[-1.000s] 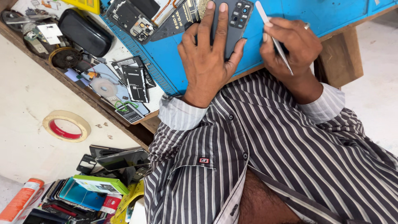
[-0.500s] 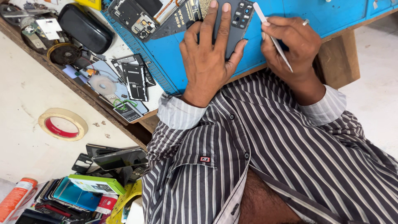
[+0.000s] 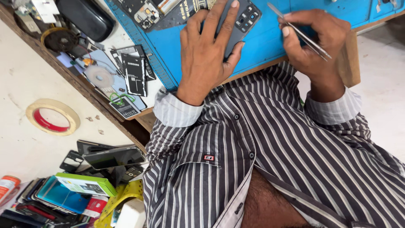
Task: The person removes a protective film from a smartphone back cover using a plastic spudger. They then scrape adhesive residue from the back cover with the spudger and wipe the surface with a cloth. The person continues to scrape and wipe the back cover repeatedly.
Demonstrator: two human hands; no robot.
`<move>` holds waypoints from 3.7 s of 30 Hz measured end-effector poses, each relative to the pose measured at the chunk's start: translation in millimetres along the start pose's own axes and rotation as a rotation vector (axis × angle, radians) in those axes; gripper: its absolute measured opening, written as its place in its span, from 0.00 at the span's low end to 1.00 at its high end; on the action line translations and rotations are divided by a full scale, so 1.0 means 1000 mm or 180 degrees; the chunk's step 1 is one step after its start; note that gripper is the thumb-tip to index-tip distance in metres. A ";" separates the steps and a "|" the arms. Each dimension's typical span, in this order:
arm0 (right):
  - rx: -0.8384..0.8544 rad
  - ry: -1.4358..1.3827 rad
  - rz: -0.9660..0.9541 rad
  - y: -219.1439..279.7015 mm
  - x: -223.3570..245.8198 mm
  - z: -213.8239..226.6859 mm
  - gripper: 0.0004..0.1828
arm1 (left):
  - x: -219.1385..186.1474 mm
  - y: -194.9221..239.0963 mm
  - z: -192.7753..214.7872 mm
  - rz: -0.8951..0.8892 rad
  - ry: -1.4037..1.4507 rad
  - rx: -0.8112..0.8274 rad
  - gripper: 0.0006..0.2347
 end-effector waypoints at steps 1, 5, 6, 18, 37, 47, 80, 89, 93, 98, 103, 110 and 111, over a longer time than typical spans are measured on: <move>0.0082 0.0374 0.0152 0.002 0.001 0.004 0.06 | 0.001 0.001 0.002 -0.0027 -0.0004 0.0037 0.30; 0.0184 0.0627 0.0720 0.012 0.001 0.001 0.06 | -0.002 0.001 0.007 0.0002 0.0023 0.0028 0.29; 0.0113 0.0605 0.0812 0.013 0.000 -0.002 0.06 | -0.002 0.000 0.008 0.0008 0.0032 0.0027 0.29; 0.0028 0.1034 0.1089 0.005 0.007 -0.008 0.08 | -0.002 -0.002 0.007 -0.0037 -0.0020 0.0047 0.28; -0.0051 0.0524 0.0790 0.014 -0.006 -0.007 0.11 | -0.003 -0.001 0.006 0.0028 0.0008 0.0037 0.29; -0.0004 0.0705 0.0975 0.004 0.003 -0.009 0.08 | 0.000 -0.001 0.001 -0.0041 0.0004 0.0041 0.29; 0.0002 0.0290 0.0663 -0.001 -0.007 -0.005 0.08 | -0.002 0.000 0.005 0.0008 0.0060 0.0021 0.29; 0.0131 0.0674 0.0995 -0.009 -0.001 -0.011 0.08 | 0.004 -0.005 -0.001 0.0010 0.0129 0.0106 0.30; -0.0017 0.0360 0.0227 -0.017 0.009 -0.014 0.10 | -0.010 -0.013 0.026 0.0027 0.0219 -0.0097 0.32; -0.0313 -0.0003 -0.0228 -0.019 0.008 -0.016 0.08 | -0.016 -0.009 0.033 0.0006 0.0378 -0.0321 0.27; -0.0228 0.0753 0.0436 -0.034 0.020 -0.022 0.09 | -0.017 -0.010 0.032 0.0024 0.0536 -0.0346 0.24; -0.0332 0.0982 0.0446 -0.044 0.040 -0.030 0.08 | -0.019 -0.008 0.034 -0.0009 0.0569 -0.0390 0.23; -0.0321 0.0954 0.0455 -0.045 0.043 -0.031 0.08 | -0.018 -0.008 0.035 -0.0025 0.0572 -0.0402 0.23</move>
Point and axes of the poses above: each hand's wrist, its own y-axis away from the middle knuckle, its own z-axis out of the back of the hand, x = y × z, the point moved 2 cm from there along -y, towards the middle knuckle, and after that the axes turned 3 degrees about -z, right-handed, at the moved point
